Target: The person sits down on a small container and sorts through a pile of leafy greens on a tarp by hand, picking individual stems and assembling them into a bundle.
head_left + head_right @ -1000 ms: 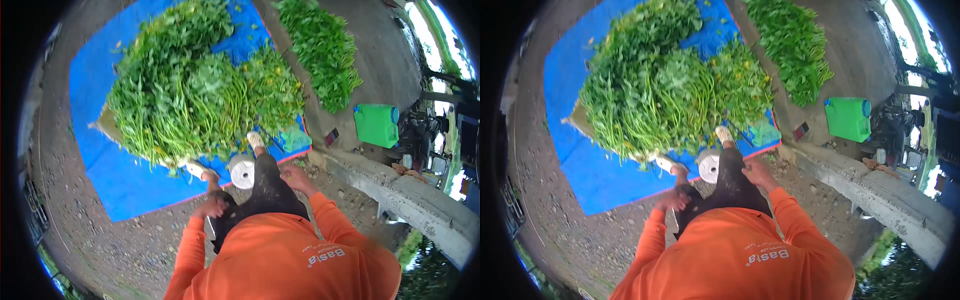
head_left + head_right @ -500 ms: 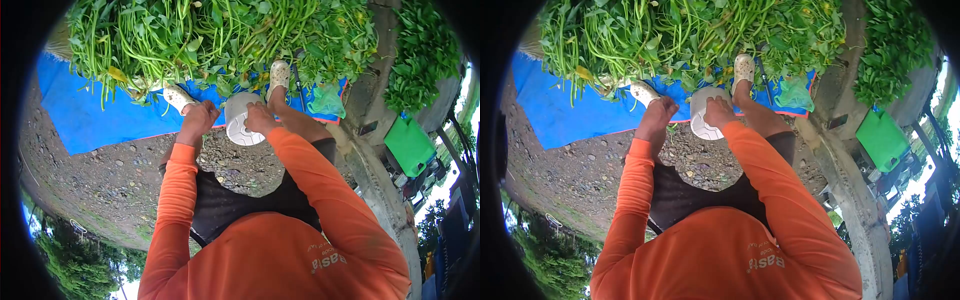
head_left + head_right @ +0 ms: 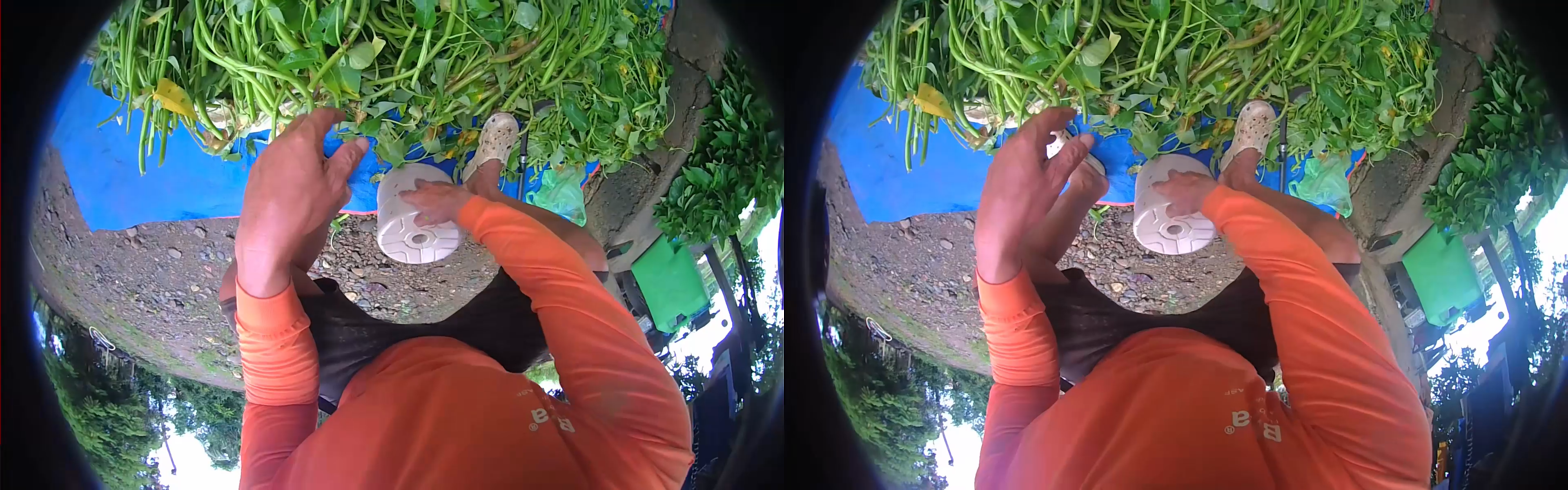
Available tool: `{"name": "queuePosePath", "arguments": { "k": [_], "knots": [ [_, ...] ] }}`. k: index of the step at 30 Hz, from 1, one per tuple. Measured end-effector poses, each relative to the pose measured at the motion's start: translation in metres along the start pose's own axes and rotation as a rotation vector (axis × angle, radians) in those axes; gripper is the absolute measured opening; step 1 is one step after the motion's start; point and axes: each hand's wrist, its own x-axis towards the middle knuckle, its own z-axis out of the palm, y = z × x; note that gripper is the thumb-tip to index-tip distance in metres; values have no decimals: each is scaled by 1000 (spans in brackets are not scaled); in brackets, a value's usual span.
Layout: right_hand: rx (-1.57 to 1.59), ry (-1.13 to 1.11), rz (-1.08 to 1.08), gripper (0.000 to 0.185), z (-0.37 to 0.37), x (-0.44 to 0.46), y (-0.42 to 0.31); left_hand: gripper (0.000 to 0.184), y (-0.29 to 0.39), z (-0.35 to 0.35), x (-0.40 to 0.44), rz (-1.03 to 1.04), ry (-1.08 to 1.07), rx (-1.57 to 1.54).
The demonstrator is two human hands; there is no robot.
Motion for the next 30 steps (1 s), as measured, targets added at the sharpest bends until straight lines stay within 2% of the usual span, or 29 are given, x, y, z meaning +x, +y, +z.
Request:
{"name": "queuePosePath", "arguments": {
  "k": [3, 6, 9, 12, 18, 23, 25, 28, 30],
  "knots": [
    [72, 151, -53, 105, 25, 14, 9, 46, 2, -14, 4, 59, 71, -22],
    [1001, 328, 526, 96, 31, 15, 5, 50, 5, -28, 14, 80, 108, 50],
    [1232, 290, 733, 96, 64, 38, 47, 50, 9, -35, 16, 91, 101, 41],
    [1330, 229, 781, 100, 82, 50, 52, 51, 2, -41, 13, 78, 89, 45],
    [1083, -145, 604, 107, 12, 32, 33, 55, -5, -53, 13, 137, 65, 132],
    [532, -186, 542, 105, -30, 57, 16, 56, 8, -67, 11, 303, 249, 213],
    [425, -214, 582, 107, -68, 65, 5, 57, 9, -65, 8, 335, 331, 252],
    [388, -275, 633, 111, -94, 55, -31, 58, -1, -59, 1, 361, 316, 193],
    [297, -154, 592, 105, -97, 23, -87, 58, -2, -63, -12, 274, 253, 112]
  ]
}}
